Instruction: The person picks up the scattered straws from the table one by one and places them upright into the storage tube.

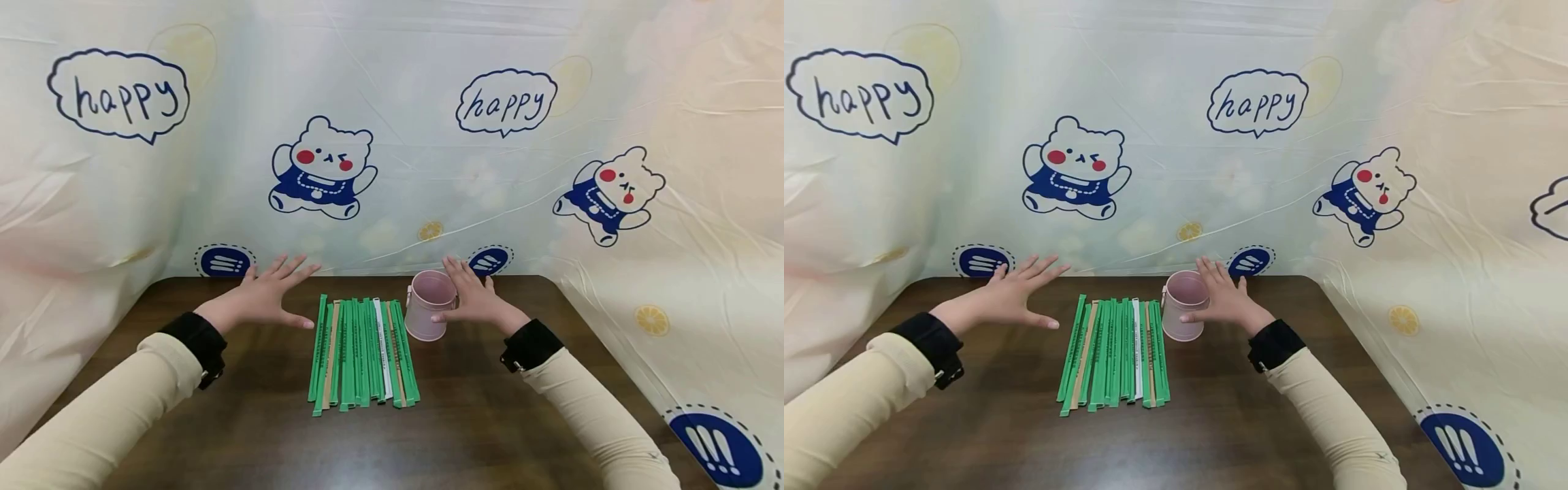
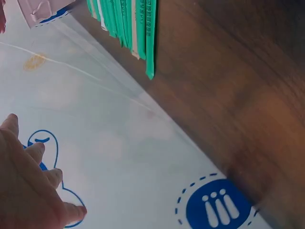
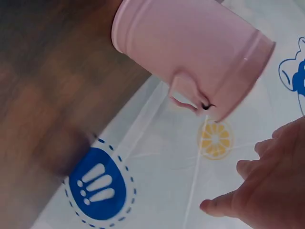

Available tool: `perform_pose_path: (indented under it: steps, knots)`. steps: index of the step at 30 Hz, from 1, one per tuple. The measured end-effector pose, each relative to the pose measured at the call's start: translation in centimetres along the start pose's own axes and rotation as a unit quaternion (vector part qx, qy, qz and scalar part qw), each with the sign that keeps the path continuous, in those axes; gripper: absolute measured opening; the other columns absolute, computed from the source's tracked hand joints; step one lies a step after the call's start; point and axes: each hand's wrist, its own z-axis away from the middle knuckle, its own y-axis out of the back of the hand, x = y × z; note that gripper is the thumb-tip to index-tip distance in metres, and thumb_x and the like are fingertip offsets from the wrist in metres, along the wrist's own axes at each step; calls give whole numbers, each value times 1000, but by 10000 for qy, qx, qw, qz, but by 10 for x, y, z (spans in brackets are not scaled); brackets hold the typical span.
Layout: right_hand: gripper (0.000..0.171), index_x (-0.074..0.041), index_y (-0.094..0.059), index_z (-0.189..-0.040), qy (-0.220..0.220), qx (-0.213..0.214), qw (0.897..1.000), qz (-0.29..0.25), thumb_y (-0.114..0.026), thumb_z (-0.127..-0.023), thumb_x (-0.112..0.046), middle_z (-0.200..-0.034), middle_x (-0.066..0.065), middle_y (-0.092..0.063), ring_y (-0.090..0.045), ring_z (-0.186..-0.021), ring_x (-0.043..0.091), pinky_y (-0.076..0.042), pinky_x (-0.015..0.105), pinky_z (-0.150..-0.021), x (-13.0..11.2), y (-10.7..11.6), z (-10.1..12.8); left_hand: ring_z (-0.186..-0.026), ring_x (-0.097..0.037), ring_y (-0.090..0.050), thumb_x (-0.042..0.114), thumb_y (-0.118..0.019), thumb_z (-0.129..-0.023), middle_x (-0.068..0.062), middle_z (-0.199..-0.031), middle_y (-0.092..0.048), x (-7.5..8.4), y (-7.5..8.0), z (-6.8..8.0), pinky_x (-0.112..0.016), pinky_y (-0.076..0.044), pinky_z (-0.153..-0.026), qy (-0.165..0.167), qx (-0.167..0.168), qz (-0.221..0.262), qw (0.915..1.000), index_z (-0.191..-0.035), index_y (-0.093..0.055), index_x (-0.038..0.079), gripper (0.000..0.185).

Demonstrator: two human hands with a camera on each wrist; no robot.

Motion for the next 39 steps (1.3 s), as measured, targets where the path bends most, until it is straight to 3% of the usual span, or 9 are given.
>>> perform_pose_path:
  steps: [4, 9, 15, 18, 24, 30, 34, 36, 39]
  knots:
    - [132, -4, 0, -165, 157, 220, 9978, -613, -86, -76, -52, -173, 20, -2, -1, -160, 45, -7, 81, -119, 11, -11, -8, -154, -57, -14, 56, -78, -84, -25, -170, -15, -6, -10, -6, -83, -20, -114, 19, -14, 500, 9987, -165, -20, 18, 107]
    - [138, -1, 10, -163, 135, 407, 9851, -1668, -90, -76, -40, -172, 26, -2, -12, -159, 47, -20, 68, -125, 26, -32, -16, -152, -54, -26, 50, -75, -90, -29, -167, -23, -14, -28, -16, -71, -30, -119, 142, -45, 1073, 9941, -164, -20, 7, 101]
    - [129, 1, 4, -162, 26, 625, 9710, -2307, -90, -78, -27, -160, 30, -31, -40, -146, 46, -34, 63, -122, 31, -46, -20, -147, -52, -36, 40, -69, -97, -33, -159, -36, -16, -50, -32, -66, -37, -118, 534, 41, 1229, 9910, -159, -30, -3, 84]
    - [123, 0, -1, -162, -148, 727, 9685, -2377, -89, -80, -29, -155, 29, -39, -46, -141, 44, -39, 62, -119, 29, -48, -23, -143, -52, -43, 30, -66, -99, -34, -153, -45, -16, -59, -37, -64, -43, -114, 745, 193, 1396, 9872, -154, -36, -7, 73]
    - [109, 0, -12, -160, -395, 936, 9584, -2669, -86, -83, -24, -155, 28, -40, -48, -140, 43, -41, 61, -118, 30, -51, -25, -121, -47, -62, 18, -62, -100, -35, -136, -60, -17, -76, -49, -54, -57, -96, 1256, 567, 1746, 9749, -142, -51, -13, 53]
    - [91, 2, -25, -155, -172, 1072, 9435, -3132, -82, -85, -15, -150, 28, -45, -51, -136, 43, -44, 60, -116, 35, -62, -25, -99, -40, -71, 15, -61, -101, -35, -131, -63, -15, -92, -62, -47, -60, -84, 1785, 720, 2325, 9534, -135, -57, -14, 45]
    - [90, 2, -27, -153, -171, 1111, 9427, -3142, -82, -85, -15, -149, 28, -46, -52, -135, 43, -45, 59, -115, 34, -67, -24, -106, -43, -68, 14, -65, -99, -34, -129, -64, -13, -99, -68, -49, -59, -88, 2140, 862, 2206, 9477, -128, -63, -14, 41]
    - [90, 2, -26, -154, -239, 1083, 9440, -3106, -82, -85, -17, -150, 27, -45, -51, -135, 42, -45, 59, -115, 33, -69, -23, -101, -42, -68, 13, -67, -97, -31, -117, -69, -13, -102, -71, -47, -59, -85, 2334, 936, 2012, 9467, -115, -69, -13, 32]
    - [92, -1, -25, -155, -359, 1025, 9433, -3136, -83, -85, -19, -152, 25, -44, -50, -137, 41, -44, 59, -116, 31, -70, -21, -81, -36, -68, 13, -71, -94, -21, -82, -70, -12, -102, -75, -38, -56, -68, 2590, 888, 1934, 9421, -86, -71, -9, 23]
